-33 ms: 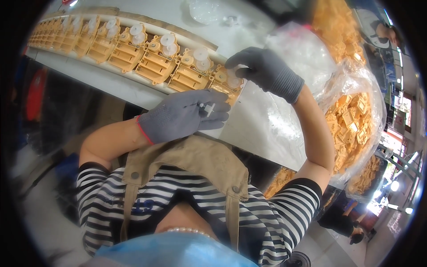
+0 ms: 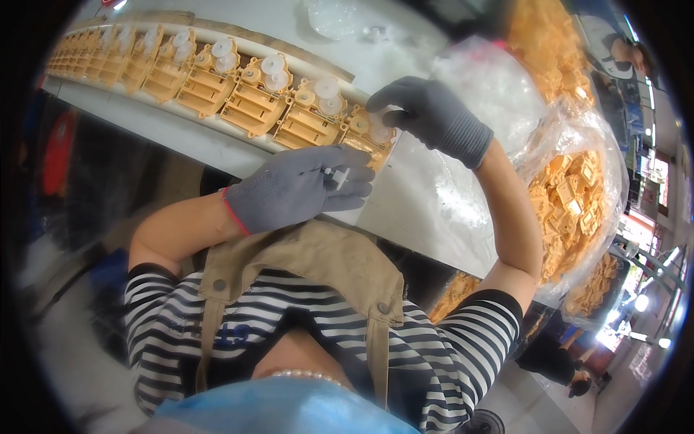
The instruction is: The person assembles small white plastic components into yellow toy molds by hand on a factory production line.
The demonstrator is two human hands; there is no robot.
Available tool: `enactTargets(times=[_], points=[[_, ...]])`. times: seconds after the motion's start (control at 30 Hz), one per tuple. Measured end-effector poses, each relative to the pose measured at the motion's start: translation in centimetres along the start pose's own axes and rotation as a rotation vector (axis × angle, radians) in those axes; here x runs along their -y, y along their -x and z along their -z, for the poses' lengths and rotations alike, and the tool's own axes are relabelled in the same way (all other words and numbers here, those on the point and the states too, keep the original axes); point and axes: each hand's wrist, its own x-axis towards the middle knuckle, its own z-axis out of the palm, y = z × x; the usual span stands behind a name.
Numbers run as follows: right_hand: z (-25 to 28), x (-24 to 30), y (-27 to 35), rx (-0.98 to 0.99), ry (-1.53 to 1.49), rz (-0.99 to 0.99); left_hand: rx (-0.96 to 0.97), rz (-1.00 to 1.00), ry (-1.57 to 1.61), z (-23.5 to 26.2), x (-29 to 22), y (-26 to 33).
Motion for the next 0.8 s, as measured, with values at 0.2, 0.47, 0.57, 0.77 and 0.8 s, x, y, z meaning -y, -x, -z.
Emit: enactTargets(times=[0.2,0.47,0.57,0.77,0.8], points=[[-1.3,-0.3,0.4,-0.109,0.009,0.112,-0.005,-0.022,-0.082,-0.2,0.0,0.2],[-2.0,0.7,2.0,-0.259,-0.171,-0.015,-0.038,-0.033,0.039,-0.4,1.0,-0.1],[-3.0,0.4,2.4,-0.238,-0.034,0.021,-0.146,0.085,0.498,-0.5,1.2,-0.5],[-3.1,0.5,4.1,-0.726,-0.265,-0.064,-0.094,0.100,0.456,-0.5,-0.4,-0.1],[-3.4,0.1,4.4,-0.736,-0.274,-0.055,-0.101,0.096,0.476,-0.8,-1.1,0.1]])
